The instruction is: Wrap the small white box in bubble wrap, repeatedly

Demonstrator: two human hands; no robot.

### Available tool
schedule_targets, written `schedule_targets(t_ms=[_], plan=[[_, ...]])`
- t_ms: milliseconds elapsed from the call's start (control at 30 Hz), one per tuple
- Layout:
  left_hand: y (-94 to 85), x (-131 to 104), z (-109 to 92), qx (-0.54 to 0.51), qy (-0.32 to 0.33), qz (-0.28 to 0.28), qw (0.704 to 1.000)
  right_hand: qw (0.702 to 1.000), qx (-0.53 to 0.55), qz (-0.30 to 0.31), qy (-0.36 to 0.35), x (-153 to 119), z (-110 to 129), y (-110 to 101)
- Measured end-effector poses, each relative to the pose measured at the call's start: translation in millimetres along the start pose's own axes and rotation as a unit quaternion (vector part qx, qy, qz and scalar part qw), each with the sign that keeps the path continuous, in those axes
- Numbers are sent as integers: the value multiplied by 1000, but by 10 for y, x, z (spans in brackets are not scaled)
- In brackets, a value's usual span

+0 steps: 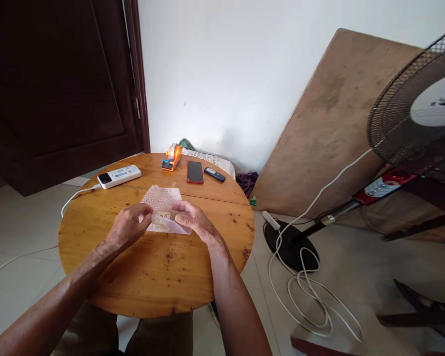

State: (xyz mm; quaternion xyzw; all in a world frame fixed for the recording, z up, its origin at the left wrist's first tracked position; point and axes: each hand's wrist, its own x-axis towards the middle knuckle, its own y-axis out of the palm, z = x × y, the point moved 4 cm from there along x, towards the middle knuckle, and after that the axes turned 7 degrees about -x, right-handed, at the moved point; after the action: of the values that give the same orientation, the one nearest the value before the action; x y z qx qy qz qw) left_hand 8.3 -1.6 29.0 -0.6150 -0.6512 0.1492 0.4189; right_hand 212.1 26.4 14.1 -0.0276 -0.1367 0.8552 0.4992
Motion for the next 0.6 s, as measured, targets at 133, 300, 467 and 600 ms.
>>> schedule_targets(t_ms=[133,300,467,600], plan=[[35,22,28,-34,2,6,999,998,-48,33,15,-33,15,25],[59,41,44,-37,-32,12,999,996,-85,35,-5,-57,29,51],[87,62,33,-63,-34,11,997,985,-165,-43,10,-26,44,103],[81,75,91,-98,-75,24,992,985,-150,-68,46,3,34,140]])
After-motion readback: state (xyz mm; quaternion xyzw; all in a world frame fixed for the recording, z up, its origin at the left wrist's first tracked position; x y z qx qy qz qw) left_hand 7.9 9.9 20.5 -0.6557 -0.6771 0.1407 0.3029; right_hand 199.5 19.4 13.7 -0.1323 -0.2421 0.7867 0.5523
